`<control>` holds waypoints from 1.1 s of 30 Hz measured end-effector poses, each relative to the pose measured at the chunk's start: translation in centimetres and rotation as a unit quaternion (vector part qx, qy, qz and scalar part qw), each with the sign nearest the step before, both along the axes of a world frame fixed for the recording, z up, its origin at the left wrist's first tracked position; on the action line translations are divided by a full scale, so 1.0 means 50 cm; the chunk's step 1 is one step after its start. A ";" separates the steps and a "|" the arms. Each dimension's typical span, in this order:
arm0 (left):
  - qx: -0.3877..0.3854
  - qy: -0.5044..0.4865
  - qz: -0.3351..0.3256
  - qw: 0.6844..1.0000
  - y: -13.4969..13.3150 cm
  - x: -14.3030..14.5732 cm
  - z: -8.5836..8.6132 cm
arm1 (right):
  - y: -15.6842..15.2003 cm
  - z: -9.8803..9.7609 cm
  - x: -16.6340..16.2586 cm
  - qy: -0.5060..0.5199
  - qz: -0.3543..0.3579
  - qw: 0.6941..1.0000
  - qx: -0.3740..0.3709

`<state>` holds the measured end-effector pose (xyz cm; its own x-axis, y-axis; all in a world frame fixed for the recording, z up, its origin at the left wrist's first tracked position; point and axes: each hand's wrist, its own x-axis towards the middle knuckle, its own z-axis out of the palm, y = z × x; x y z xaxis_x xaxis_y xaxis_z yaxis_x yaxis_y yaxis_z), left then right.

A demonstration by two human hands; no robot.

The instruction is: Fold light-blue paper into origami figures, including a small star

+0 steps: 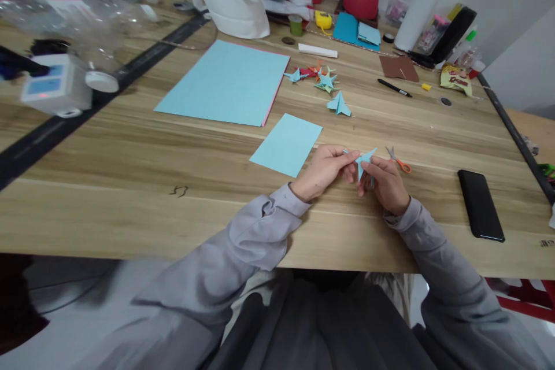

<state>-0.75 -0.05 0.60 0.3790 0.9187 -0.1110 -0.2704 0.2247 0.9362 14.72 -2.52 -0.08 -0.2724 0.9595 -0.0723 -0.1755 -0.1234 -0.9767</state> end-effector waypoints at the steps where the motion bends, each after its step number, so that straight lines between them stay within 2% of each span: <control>1: -0.001 -0.001 0.000 1.000 0.000 0.000 0.001 | 0.000 0.001 0.000 0.001 0.001 1.000 -0.004; 10: -0.005 -0.025 -0.002 1.000 0.001 0.002 0.004 | 0.001 0.004 0.004 -0.009 -0.008 1.000 -0.026; 17: -0.032 -0.012 0.035 0.999 0.001 0.002 0.009 | 0.002 0.001 0.005 -0.025 -0.034 0.999 0.006; 22: -0.023 0.002 0.039 0.999 0.001 0.001 0.011 | 0.002 -0.002 0.006 -0.028 -0.035 0.999 0.011; 33: 0.000 0.018 0.032 0.999 0.007 0.000 0.004 | 0.005 0.004 0.005 -0.012 -0.035 0.999 -0.030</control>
<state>-0.76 0.30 0.80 0.3144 0.9412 -0.1235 -0.2503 0.2077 0.9456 14.96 -2.27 0.15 -0.2025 0.9697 -0.1366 -0.1623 -0.1708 -0.9719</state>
